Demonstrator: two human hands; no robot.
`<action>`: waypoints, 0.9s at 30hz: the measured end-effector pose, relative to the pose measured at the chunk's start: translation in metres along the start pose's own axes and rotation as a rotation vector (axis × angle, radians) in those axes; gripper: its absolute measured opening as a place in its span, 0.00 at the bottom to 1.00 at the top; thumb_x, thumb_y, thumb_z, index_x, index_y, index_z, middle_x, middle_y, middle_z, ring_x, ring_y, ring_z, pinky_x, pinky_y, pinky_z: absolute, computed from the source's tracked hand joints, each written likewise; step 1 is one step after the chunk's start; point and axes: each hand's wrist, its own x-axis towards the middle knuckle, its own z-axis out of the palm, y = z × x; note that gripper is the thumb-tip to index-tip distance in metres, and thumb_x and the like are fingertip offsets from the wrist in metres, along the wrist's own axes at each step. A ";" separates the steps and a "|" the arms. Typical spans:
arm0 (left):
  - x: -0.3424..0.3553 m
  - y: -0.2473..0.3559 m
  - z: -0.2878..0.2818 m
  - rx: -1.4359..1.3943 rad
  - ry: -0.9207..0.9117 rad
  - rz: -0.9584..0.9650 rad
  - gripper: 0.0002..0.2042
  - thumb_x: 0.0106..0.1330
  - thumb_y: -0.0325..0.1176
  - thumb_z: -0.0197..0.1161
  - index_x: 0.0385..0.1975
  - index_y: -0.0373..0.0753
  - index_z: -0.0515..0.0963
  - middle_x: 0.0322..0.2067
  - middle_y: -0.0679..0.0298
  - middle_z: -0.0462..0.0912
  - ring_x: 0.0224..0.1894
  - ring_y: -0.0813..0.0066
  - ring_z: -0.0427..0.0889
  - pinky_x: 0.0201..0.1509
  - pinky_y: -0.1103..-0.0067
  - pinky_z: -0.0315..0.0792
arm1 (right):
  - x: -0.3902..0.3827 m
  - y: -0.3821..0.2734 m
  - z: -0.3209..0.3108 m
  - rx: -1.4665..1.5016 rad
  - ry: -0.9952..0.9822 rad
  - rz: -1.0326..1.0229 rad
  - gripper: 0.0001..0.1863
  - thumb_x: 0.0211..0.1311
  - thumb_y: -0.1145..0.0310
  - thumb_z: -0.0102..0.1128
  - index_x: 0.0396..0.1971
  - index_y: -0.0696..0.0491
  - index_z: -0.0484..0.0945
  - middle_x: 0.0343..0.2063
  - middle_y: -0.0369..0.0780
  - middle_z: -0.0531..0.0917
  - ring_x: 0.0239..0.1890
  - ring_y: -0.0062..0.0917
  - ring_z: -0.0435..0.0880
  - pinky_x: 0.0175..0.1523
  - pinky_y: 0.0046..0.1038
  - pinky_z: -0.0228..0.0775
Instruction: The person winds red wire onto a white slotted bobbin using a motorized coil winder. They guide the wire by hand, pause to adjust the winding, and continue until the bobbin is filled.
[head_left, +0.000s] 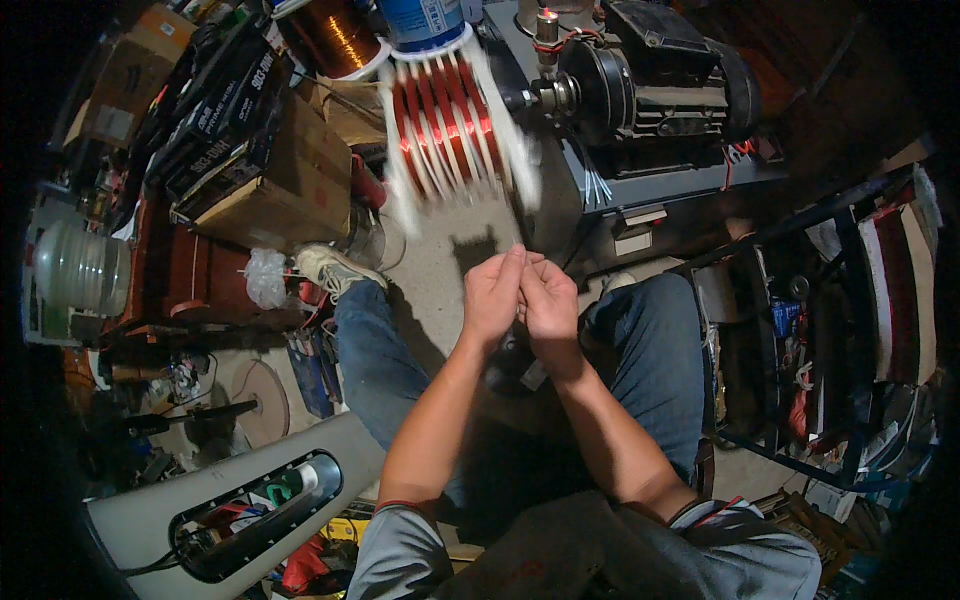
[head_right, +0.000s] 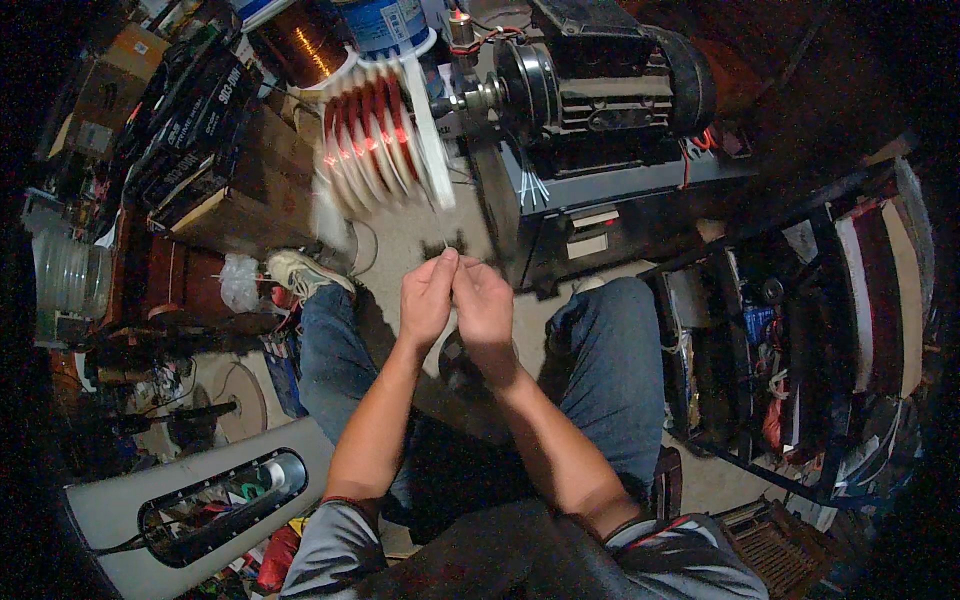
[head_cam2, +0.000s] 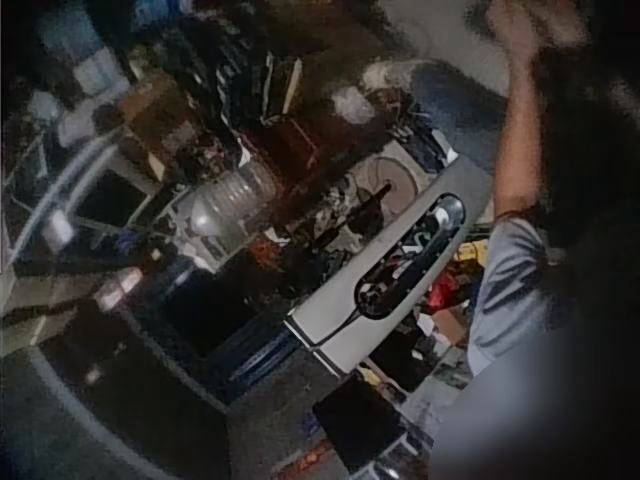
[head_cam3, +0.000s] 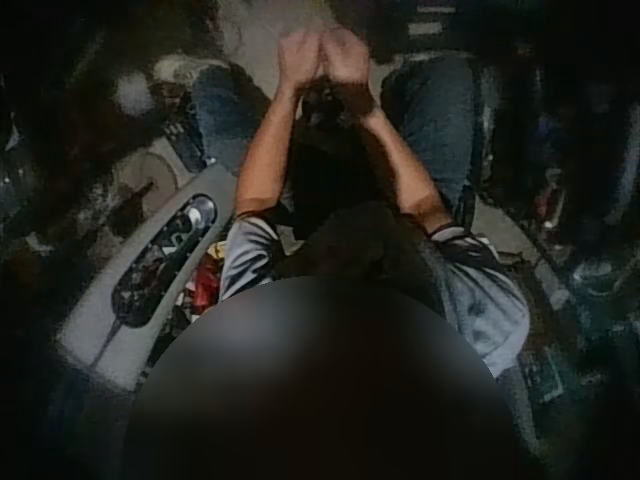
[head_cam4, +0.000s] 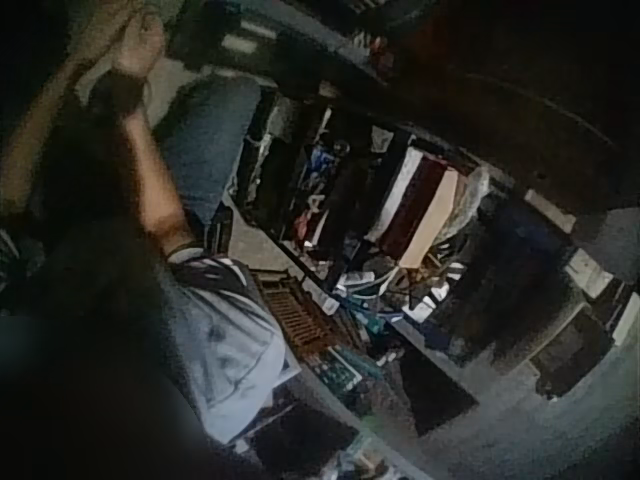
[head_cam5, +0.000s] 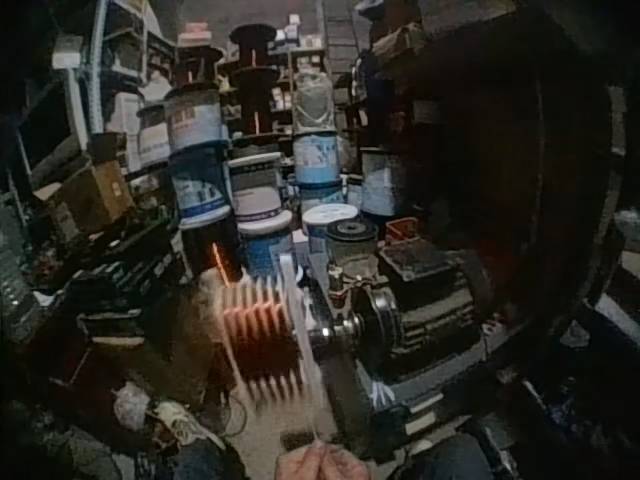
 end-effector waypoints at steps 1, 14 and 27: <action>0.000 0.001 0.000 0.014 -0.001 -0.006 0.19 0.72 0.40 0.50 0.36 0.28 0.80 0.31 0.64 0.82 0.34 0.81 0.77 0.39 0.83 0.71 | 0.000 -0.001 0.000 0.009 0.001 0.002 0.13 0.70 0.68 0.49 0.40 0.63 0.76 0.33 0.35 0.80 0.35 0.14 0.75 0.41 0.18 0.68; 0.002 -0.007 -0.002 0.059 0.011 0.031 0.19 0.72 0.40 0.49 0.36 0.28 0.80 0.30 0.65 0.82 0.33 0.81 0.76 0.39 0.83 0.72 | 0.003 0.004 0.002 -0.005 0.016 -0.035 0.12 0.70 0.65 0.48 0.37 0.57 0.77 0.18 0.26 0.69 0.17 0.06 0.61 0.21 0.13 0.49; 0.001 -0.004 0.001 -0.006 0.023 0.001 0.18 0.72 0.39 0.50 0.35 0.28 0.80 0.31 0.65 0.82 0.34 0.81 0.76 0.39 0.83 0.71 | 0.003 0.008 -0.001 0.035 0.038 0.007 0.12 0.69 0.68 0.50 0.38 0.62 0.77 0.30 0.33 0.80 0.33 0.13 0.74 0.38 0.18 0.67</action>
